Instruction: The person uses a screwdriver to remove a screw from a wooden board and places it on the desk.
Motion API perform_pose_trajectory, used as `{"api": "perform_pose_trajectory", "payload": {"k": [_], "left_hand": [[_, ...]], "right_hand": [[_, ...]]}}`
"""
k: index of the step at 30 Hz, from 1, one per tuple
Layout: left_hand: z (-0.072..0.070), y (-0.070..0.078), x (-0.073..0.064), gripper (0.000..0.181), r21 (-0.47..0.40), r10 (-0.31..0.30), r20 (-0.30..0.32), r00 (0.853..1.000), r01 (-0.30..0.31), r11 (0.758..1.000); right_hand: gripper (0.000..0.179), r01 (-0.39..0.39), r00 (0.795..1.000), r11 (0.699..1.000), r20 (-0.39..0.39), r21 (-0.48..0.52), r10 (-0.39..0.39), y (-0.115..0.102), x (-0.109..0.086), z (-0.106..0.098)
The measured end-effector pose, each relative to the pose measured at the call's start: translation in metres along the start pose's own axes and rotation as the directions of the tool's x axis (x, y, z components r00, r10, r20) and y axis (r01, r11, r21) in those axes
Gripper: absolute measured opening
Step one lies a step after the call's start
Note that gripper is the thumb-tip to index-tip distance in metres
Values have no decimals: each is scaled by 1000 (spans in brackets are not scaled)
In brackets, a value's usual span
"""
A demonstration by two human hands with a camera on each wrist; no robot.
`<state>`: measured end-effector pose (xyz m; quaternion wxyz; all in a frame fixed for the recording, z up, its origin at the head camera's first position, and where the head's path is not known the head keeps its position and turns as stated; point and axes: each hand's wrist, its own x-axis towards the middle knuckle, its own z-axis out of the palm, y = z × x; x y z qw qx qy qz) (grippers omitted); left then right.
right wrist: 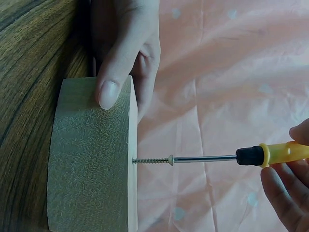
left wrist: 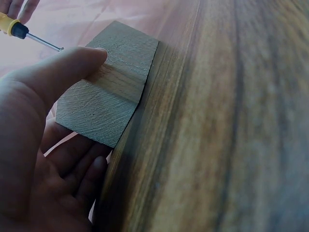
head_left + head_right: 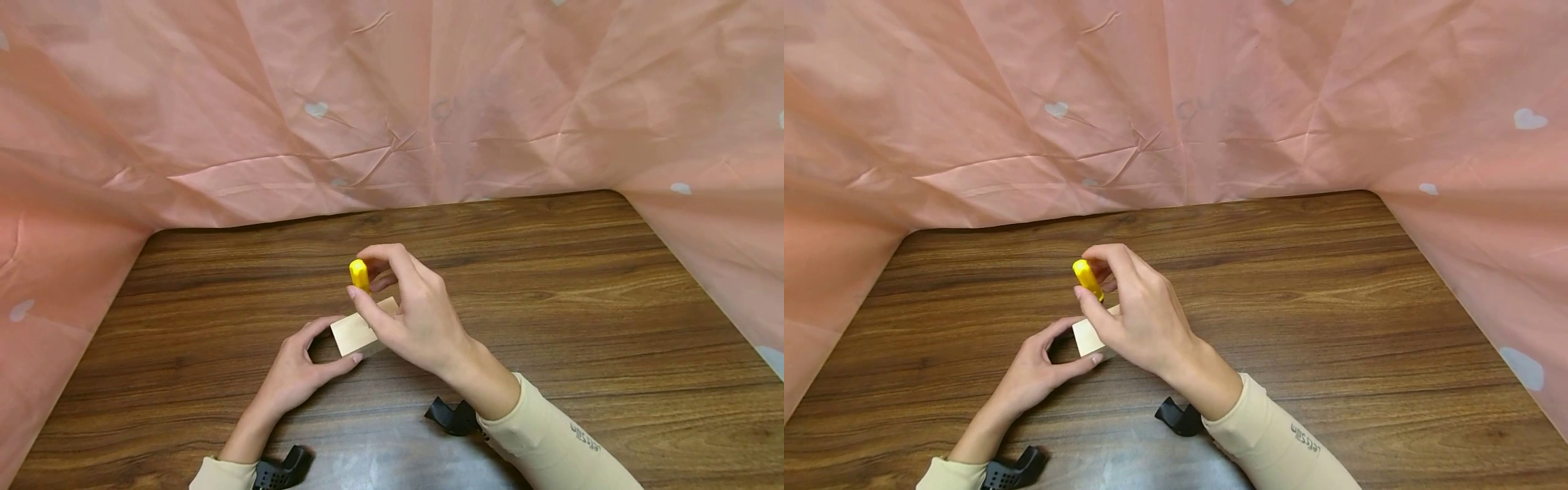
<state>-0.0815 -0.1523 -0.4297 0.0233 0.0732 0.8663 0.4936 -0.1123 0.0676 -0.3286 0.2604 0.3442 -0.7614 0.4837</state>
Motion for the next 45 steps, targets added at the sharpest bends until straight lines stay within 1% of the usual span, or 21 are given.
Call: {"api": "perform_pose_trajectory", "payload": {"k": [4,9,17,20,25,27,32,36,39,45], "left_hand": [[0,0,0,51,0,5,0,1000,-5,1000],[0,0,1,51,-1,3,-2,1000,-3,1000],[0,0,1,53,-4,5,0,1000,-5,1000],[0,0,1,53,-4,3,2,1000,-3,1000],[0,0,1,52,-5,7,1,1000,-7,1000],[0,0,1,52,-7,5,2,1000,-5,1000],[-1,0,1,52,-14,2,2,1000,-2,1000],[-1,0,0,53,-9,-2,-1,1000,2,1000],[-1,0,0,54,-4,-12,1,1000,12,1000],[-1,1,0,55,-4,-20,6,1000,20,1000]], "right_hand": [[31,4,1000,1000,-3,1,-4,0,-1,0],[29,26,1000,1000,-8,-2,-26,1,-1,1],[30,51,999,997,-10,-54,-51,3,-1,2],[27,56,998,998,-12,-35,-56,3,-1,2],[34,33,999,999,-12,-6,-33,2,-1,2],[35,25,1000,1000,-16,-13,-26,2,0,1],[33,28,999,1000,-16,10,-28,0,0,1],[38,27,1000,1000,-1,-1,-27,0,-1,2],[39,29,1000,999,9,-28,-29,1,-1,2],[40,49,999,998,11,-34,-48,1,-1,2]]}}
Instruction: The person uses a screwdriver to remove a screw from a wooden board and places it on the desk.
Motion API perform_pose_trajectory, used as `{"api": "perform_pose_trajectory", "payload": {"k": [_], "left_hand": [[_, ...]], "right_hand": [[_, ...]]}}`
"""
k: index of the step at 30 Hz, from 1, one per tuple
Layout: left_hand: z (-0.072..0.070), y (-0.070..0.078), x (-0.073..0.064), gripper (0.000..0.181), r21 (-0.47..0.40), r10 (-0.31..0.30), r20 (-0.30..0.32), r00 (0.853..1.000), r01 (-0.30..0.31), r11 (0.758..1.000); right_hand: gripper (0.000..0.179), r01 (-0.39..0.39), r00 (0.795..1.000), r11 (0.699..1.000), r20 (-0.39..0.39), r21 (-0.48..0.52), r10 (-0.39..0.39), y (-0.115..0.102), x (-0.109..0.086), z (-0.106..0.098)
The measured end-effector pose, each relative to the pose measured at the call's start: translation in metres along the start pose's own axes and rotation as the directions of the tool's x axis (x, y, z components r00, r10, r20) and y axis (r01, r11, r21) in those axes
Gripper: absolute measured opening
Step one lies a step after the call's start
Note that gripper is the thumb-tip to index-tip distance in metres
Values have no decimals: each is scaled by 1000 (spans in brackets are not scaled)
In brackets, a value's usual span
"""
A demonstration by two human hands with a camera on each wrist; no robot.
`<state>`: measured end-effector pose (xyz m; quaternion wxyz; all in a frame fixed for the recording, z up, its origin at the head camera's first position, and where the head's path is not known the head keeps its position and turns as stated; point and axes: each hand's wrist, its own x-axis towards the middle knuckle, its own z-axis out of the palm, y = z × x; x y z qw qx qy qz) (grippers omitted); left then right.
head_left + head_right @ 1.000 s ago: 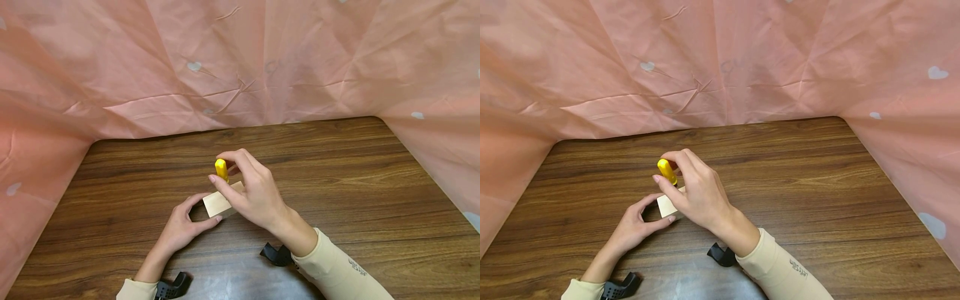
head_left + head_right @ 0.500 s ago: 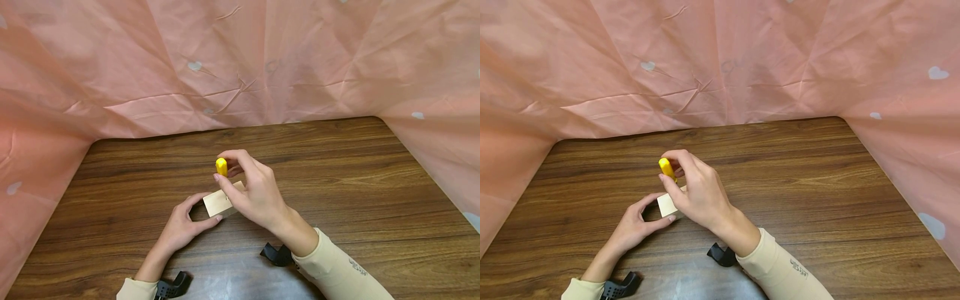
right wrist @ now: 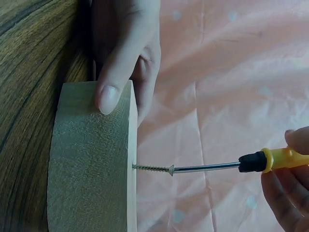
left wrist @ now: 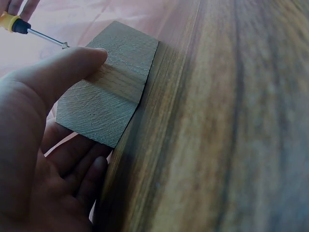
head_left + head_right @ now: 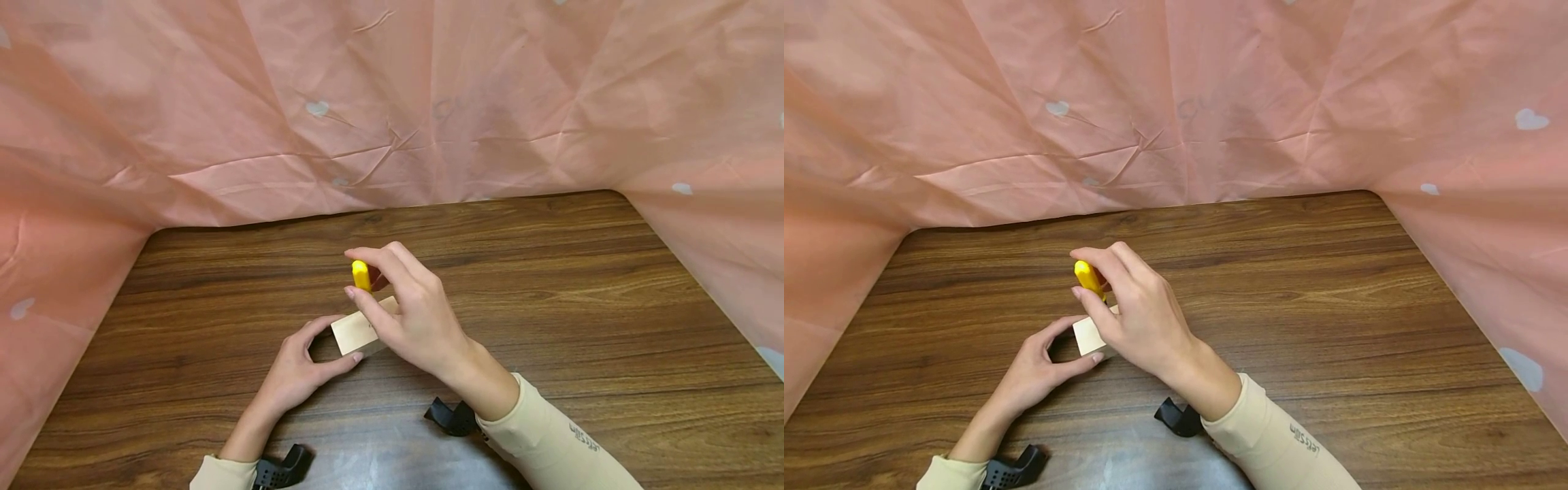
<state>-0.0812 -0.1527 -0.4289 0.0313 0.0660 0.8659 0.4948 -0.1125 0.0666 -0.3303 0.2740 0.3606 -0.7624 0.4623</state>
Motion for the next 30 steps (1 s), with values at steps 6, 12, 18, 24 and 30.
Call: {"api": "perform_pose_trajectory", "payload": {"k": [6,12,18,24,30], "left_hand": [[0,-1,1,53,1,14,-6,1000,-14,1000],[0,0,0,54,10,10,-6,1000,-9,1000],[0,0,1,53,10,9,-1,1000,-9,1000],[0,0,1,53,3,6,-4,1000,-6,1000],[1,1,0,54,4,-1,-6,1000,1,1000]], "right_hand": [[44,-18,1000,1000,4,-3,18,-1,0,-1],[42,-11,1000,999,3,-32,12,-1,0,-1],[40,15,1000,1000,-1,-12,-15,0,0,-1],[46,-16,1000,1000,2,-27,16,-2,0,-2],[37,-20,1000,999,1,-40,20,-1,-1,-1]]}}
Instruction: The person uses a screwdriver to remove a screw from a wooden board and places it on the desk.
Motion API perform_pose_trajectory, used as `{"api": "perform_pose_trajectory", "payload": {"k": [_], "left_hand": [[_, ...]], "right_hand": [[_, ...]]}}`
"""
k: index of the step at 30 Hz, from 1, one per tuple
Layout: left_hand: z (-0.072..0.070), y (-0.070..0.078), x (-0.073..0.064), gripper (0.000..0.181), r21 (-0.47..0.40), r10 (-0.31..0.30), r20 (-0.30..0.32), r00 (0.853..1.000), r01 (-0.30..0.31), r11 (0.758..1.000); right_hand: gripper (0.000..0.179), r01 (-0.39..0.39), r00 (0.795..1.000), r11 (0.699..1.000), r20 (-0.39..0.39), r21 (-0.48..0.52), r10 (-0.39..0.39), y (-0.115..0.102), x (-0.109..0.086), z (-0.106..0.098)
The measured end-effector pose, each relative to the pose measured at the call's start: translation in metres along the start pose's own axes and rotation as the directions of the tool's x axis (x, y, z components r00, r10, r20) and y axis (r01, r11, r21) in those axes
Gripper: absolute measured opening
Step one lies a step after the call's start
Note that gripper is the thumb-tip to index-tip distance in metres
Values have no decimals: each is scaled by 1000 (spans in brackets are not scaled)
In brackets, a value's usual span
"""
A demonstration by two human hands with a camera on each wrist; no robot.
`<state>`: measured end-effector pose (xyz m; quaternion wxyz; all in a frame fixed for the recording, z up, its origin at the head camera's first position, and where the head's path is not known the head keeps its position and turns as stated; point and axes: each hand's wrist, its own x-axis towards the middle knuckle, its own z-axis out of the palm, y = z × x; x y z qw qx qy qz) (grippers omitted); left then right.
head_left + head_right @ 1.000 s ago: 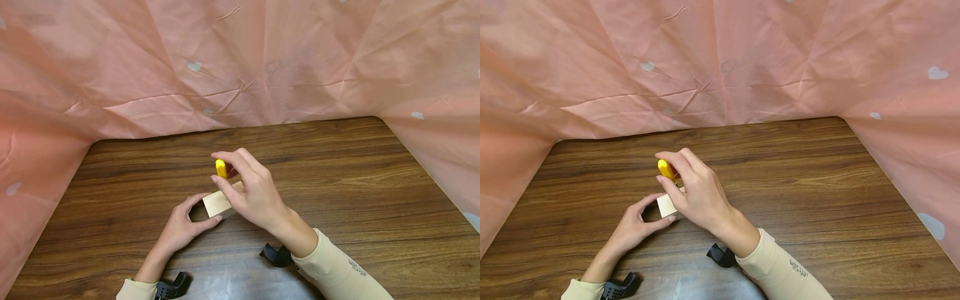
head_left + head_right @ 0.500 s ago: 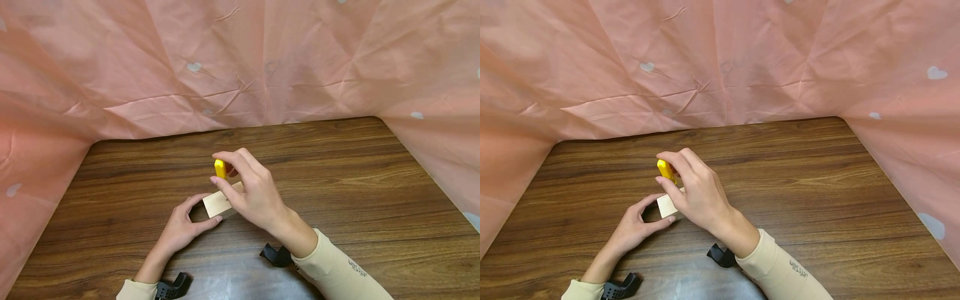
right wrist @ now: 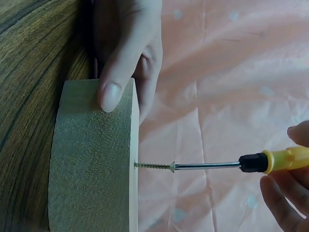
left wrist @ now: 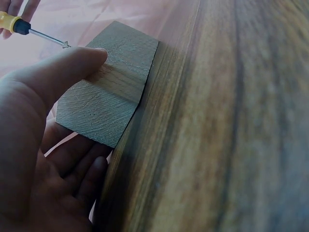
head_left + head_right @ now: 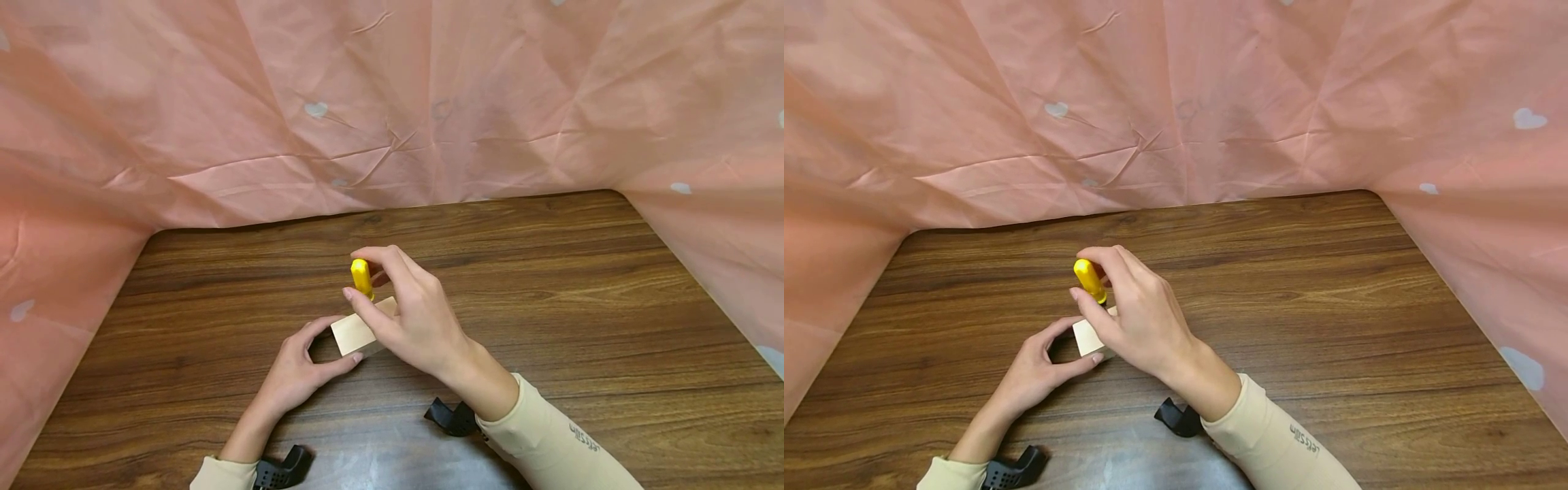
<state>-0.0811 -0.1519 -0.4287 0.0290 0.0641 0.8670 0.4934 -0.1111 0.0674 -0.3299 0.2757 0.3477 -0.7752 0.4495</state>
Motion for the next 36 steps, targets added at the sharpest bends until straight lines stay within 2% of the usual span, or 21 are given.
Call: {"api": "perform_pose_trajectory", "payload": {"k": [4,7,15,21,29,36], "left_hand": [[0,1,0,53,1,-1,2,1000,1,1000],[0,1,0,52,1,1,4,1000,-1,1000],[-1,1,0,54,7,-6,2,1000,6,1000],[0,-1,0,53,6,17,-1,1000,-17,1000],[0,-1,-1,54,2,24,-6,1000,-24,1000],[-1,0,0,52,-7,26,-3,1000,-26,1000]], "right_hand": [[34,19,1000,1000,5,24,-19,1,1,0],[39,24,1000,999,6,34,-25,0,1,-1],[40,12,1000,999,9,48,-13,0,1,0],[47,18,1000,998,18,53,-19,0,2,-1],[37,14,999,998,29,61,-16,-1,1,-1],[41,10,999,996,42,84,-14,-2,2,-2]]}}
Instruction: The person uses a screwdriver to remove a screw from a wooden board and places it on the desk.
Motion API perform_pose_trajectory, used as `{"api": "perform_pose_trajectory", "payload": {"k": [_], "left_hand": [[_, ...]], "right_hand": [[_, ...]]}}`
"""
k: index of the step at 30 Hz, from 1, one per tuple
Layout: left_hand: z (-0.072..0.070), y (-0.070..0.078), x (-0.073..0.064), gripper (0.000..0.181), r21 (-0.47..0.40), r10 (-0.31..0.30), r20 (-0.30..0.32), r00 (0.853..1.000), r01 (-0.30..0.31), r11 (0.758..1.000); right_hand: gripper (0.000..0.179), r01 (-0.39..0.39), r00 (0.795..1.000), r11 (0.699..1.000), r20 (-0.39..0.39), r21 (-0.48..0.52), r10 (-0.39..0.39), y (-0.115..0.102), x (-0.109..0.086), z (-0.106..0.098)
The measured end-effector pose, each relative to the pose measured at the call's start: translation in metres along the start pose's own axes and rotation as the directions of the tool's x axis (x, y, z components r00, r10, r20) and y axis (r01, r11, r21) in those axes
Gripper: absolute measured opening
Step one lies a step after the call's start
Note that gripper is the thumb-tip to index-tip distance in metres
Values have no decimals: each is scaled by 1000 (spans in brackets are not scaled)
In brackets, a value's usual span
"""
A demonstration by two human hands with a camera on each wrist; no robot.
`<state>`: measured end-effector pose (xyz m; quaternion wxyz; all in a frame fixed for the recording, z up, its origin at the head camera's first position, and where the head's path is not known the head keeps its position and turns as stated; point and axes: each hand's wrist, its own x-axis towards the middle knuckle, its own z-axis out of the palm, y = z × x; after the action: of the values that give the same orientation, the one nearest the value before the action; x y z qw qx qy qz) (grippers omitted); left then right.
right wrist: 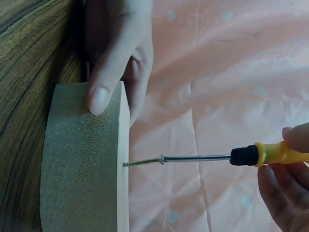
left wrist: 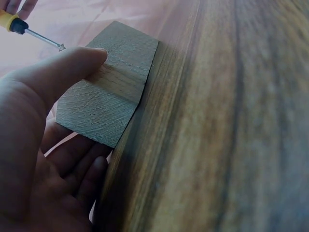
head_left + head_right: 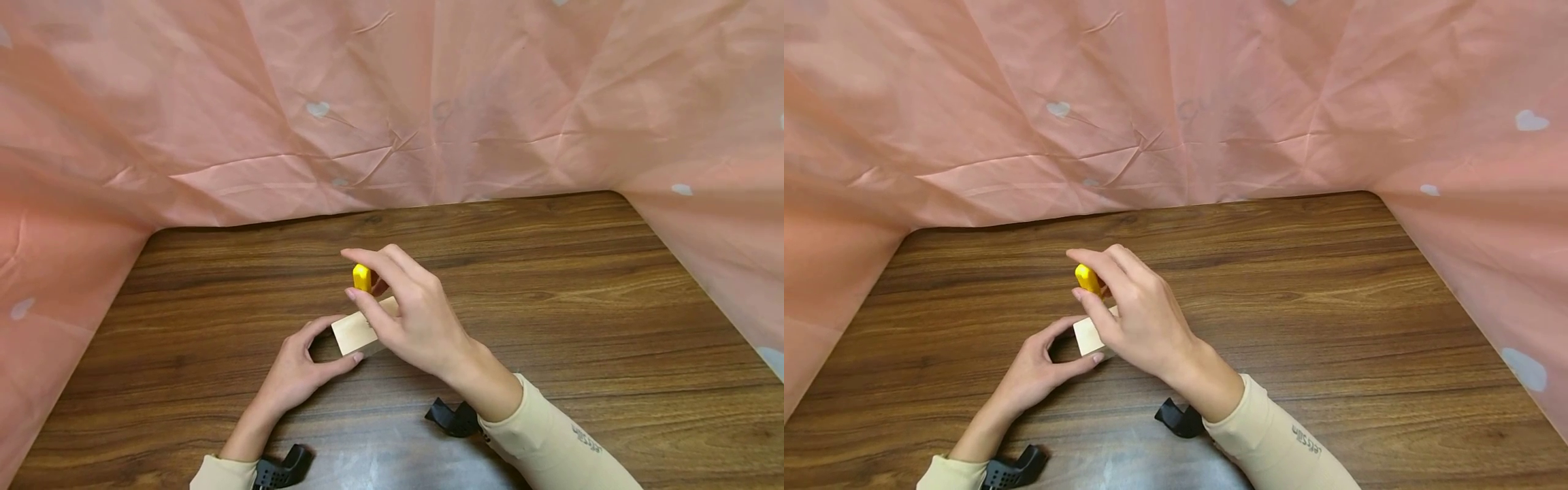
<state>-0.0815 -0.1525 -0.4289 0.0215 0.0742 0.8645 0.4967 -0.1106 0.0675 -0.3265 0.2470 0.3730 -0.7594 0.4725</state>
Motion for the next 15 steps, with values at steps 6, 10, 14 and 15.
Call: {"api": "perform_pose_trajectory", "payload": {"k": [6,10,14,15], "left_hand": [[0,0,0,52,1,-2,-1,1000,2,1000],[0,0,0,53,0,-10,-5,1000,10,1000],[0,0,0,54,4,-7,-3,1000,7,1000],[0,1,0,54,6,-4,-2,1000,4,1000]], "right_hand": [[39,-4,1000,1000,10,-2,4,-2,0,-1],[37,20,1000,999,6,-47,-20,-1,0,0],[38,36,999,998,6,-57,-36,-1,-1,0],[38,37,999,998,7,-54,-36,-1,-1,0]]}}
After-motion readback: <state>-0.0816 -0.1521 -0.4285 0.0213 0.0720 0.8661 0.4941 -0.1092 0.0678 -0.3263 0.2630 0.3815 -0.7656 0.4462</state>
